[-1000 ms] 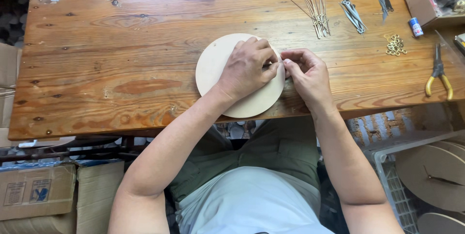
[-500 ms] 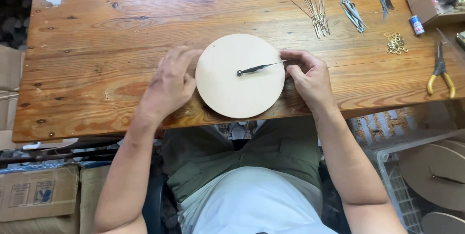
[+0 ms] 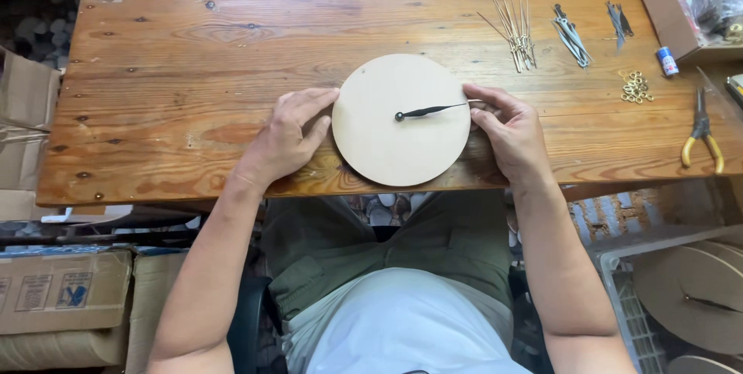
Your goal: The person assembles a wall clock by attaching the hour and minute hands to the center of a wooden clock face. They then insert a red second hand, brush the surface with a feather duster, and insert a battery into the mechanism on the back.
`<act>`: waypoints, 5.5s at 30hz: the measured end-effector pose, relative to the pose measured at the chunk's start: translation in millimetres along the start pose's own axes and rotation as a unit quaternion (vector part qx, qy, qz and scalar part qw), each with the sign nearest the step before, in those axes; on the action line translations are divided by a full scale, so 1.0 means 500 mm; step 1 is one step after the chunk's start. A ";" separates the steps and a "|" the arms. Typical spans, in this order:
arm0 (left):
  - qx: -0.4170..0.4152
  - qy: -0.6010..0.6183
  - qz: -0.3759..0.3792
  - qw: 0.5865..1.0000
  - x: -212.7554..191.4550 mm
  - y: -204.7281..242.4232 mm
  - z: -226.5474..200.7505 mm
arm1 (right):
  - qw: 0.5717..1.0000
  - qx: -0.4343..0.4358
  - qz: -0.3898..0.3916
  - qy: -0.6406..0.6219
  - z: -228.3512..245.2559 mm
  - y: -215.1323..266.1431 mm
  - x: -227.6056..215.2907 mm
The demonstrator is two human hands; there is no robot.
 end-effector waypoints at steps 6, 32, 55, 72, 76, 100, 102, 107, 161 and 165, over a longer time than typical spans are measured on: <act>-0.016 0.018 0.068 0.997 -0.011 0.001 -0.005 | 0.999 -0.003 0.003 -0.033 -0.019 -0.006 -0.010; -0.077 0.093 -0.009 0.993 -0.019 0.001 -0.035 | 0.989 0.031 -0.031 -0.138 -0.017 0.006 -0.003; -0.081 0.098 -0.003 0.992 -0.019 -0.003 -0.031 | 0.993 0.027 -0.045 -0.104 -0.026 -0.003 -0.010; -0.025 0.013 -0.003 1.000 -0.015 -0.006 -0.034 | 0.998 0.030 -0.047 -0.036 -0.021 -0.015 0.005; -0.018 0.003 0.014 1.000 -0.005 -0.002 -0.021 | 0.999 0.010 -0.048 -0.012 -0.050 -0.024 0.001; -0.009 -0.062 -0.028 0.998 0.007 0.013 -0.012 | 0.884 -0.014 -0.095 0.458 -0.017 -0.190 -0.246; -0.009 -0.053 -0.030 0.998 0.009 0.015 -0.006 | 0.892 0.035 -0.049 0.449 -0.029 -0.201 -0.249; -0.010 -0.057 -0.029 0.998 0.008 0.014 -0.010 | 0.885 0.051 -0.048 0.460 -0.031 -0.221 -0.237; 0.018 -0.058 -0.045 0.997 0.002 0.014 -0.027 | 0.730 -0.246 -0.086 0.632 -0.038 -0.208 -0.269; 0.012 -0.065 -0.043 0.997 0.004 0.014 -0.027 | 0.772 -0.274 -0.113 0.563 -0.040 -0.198 -0.276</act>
Point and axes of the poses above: each hand's wrist, its own y-axis away from the middle knuckle, its own x-axis out of the palm, z = x × y, the point moved 1 cm from there along -y, towards the middle knuckle, and after that the axes turned 1 degree about -y, right-handed, at the moved point
